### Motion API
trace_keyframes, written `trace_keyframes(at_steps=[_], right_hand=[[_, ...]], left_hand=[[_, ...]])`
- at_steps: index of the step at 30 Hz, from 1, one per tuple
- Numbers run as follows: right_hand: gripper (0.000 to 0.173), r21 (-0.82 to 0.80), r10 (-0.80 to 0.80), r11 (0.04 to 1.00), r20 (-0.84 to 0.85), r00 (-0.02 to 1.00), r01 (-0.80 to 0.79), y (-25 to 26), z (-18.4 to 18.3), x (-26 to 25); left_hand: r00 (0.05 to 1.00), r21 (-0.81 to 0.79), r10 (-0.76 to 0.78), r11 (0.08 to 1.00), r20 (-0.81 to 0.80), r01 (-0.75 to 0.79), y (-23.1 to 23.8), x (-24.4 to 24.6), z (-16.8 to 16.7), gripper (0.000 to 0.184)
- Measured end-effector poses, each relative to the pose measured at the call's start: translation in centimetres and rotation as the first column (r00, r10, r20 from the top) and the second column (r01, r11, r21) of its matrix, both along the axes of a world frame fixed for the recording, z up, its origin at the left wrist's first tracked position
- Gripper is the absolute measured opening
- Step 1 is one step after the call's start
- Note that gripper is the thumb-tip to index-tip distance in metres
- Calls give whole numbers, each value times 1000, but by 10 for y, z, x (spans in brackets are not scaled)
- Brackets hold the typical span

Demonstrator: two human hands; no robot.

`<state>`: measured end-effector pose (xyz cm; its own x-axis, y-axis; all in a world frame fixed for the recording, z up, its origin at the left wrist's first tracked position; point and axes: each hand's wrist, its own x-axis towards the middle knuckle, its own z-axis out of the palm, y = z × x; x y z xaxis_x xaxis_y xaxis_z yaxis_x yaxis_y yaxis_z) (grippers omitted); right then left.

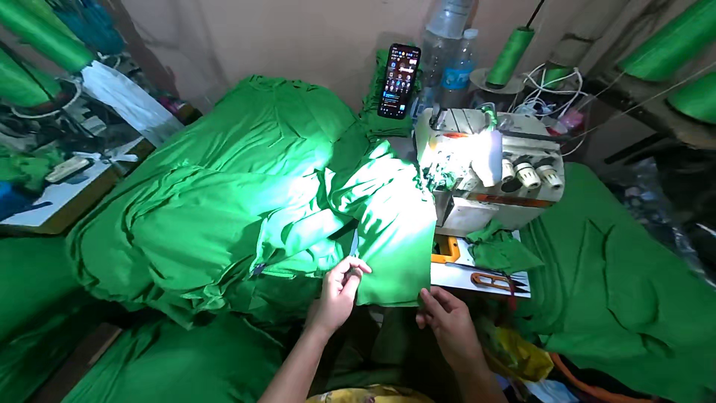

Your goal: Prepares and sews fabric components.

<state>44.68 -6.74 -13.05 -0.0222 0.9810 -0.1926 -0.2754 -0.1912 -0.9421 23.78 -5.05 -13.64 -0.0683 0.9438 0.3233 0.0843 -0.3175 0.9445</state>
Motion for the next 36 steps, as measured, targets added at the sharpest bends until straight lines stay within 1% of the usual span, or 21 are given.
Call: trace_keyframes(at_steps=[1, 2, 3, 4, 5, 6, 7, 9, 10, 11, 13, 14, 15, 18, 20, 23, 25, 27, 30, 34, 36], right_hand=[[21, 34, 5, 999, 7, 1000, -5, -2, 0, 1], [20, 84, 7, 996, 16, 1000, -8, -5, 1, 2], [17, 148, 3, 989, 26, 1000, -7, -7, 3, 2], [15, 216, -2, 976, 34, 999, -6, -7, 9, 3], [12, 277, 0, 961, 40, 999, -11, -9, 15, 5], [11, 316, 6, 948, 48, 999, -21, -13, 22, 6], [11, 331, 6, 943, 53, 999, -23, -17, 28, 6], [13, 316, -11, 949, 104, 994, -22, -23, 33, 5], [14, 293, -28, 956, 134, 991, -13, -24, 31, 3], [14, 261, -42, 965, 157, 987, -1, -23, 25, 1], [14, 216, -78, 976, 184, 980, 37, -15, 16, -2], [14, 222, -102, 973, 181, 978, 60, -8, 13, -4], [15, 236, -123, 968, 169, 978, 81, 0, 14, -7], [16, 263, -163, 957, 135, 977, 124, 24, 21, -12], [16, 285, -193, 947, 145, 970, 146, 40, 26, -14], [18, 316, -238, 933, 173, 956, 175, 62, 35, -18], [19, 354, -276, 916, 209, 938, 191, 79, 40, -18], [26, 375, -307, 904, 238, 921, 205, 97, 41, -18], [41, 375, -333, 899, 248, 910, 226, 118, 38, -19], [44, 346, -345, 904, 239, 908, 252, 126, 37, -20], [44, 347, -341, 904, 235, 910, 250, 126, 36, -19]], left_hand=[[992, -76, -52, 995, 119, 61, -2, 1, 5, 27], [968, -142, -87, 982, 234, 122, -4, 4, 13, 27], [950, -180, -78, 974, 303, 137, -2, 11, 24, 23], [946, -181, -52, 977, 320, 115, 2, 20, 36, 14], [957, -151, -23, 986, 288, 69, 3, 29, 49, 9], [976, -84, 22, 996, 215, -4, 1, 36, 58, 10], [991, 38, 78, 996, 111, -83, 0, 38, 61, 11], [977, 259, 210, 947, -44, -192, -4, 36, 56, 14], [963, 308, 259, 924, -67, -227, -6, 36, 48, 18], [954, 319, 291, 913, -73, -254, -7, 37, 39, 24], [938, 274, 336, 913, -82, -303, -4, 41, 23, 36], [932, 232, 352, 917, -91, -324, 1, 42, 20, 40], [925, 205, 369, 916, -91, -346, 7, 43, 20, 41], [894, 215, 432, 890, -115, -402, 29, 45, 27, 37], [874, 181, 460, 883, -154, -433, 43, 46, 35, 37], [883, 81, 425, 905, -201, -417, 62, 45, 52, 42], [903, 1, 370, 925, -219, -379, 74, 41, 63, 43], [916, -74, 313, 937, -249, -340, 86, 36, 72, 43], [926, -108, 270, 946, -265, -307, 112, 27, 75, 39], [960, -233, 217, 939, -177, -255, 141, 22, 77, 39], [967, -244, 219, 938, -128, -245, 148, 21, 73, 37]])
